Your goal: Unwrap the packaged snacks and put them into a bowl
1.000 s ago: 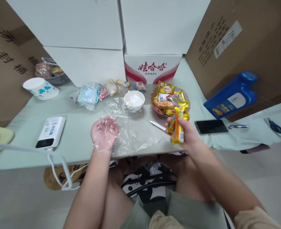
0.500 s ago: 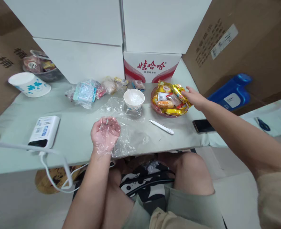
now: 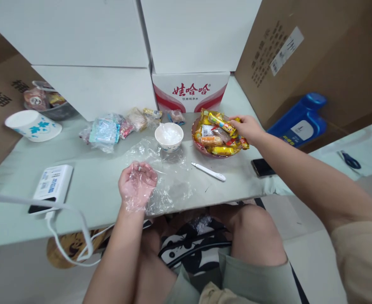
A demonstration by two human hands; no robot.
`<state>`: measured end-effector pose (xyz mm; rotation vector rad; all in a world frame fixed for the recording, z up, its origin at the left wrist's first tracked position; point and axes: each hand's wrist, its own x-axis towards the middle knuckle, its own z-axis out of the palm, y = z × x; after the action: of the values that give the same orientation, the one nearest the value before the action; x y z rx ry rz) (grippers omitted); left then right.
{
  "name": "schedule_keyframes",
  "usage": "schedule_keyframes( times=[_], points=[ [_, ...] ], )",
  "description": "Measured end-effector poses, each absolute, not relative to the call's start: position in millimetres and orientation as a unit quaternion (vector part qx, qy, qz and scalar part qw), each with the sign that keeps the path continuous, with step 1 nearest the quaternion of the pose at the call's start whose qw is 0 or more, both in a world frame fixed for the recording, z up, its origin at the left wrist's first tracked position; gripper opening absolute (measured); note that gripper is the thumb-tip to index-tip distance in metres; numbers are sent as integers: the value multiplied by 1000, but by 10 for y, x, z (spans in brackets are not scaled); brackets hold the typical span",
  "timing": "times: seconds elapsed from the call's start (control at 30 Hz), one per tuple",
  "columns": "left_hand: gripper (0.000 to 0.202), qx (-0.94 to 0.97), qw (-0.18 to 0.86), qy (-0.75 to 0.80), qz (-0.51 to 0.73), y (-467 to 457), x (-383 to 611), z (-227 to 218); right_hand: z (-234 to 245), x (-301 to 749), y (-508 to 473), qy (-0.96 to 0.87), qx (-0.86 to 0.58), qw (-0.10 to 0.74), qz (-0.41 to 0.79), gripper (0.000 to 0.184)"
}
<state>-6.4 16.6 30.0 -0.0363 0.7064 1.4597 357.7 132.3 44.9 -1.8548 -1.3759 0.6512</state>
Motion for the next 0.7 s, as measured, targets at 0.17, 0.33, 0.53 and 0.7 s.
schedule_keyframes(
  times=[0.17, 0.33, 0.53, 0.7],
  points=[
    [25, -23, 691, 312, 651, 157, -93, 338, 396, 3719, 1396, -445, -721, 439, 299, 11],
    [25, -20, 695, 306, 650, 151, -146, 325, 698, 3814, 1438, -452, -714, 462, 270, 11],
    [23, -5, 707, 298, 641, 158, -130, 311, 1164, 3083, 1558, -687, -624, 314, 201, 24],
    [23, -30, 710, 291, 641, 147, -125, 312, 1052, 2546, 1867, -686, -685, 178, 167, 24]
  ],
)
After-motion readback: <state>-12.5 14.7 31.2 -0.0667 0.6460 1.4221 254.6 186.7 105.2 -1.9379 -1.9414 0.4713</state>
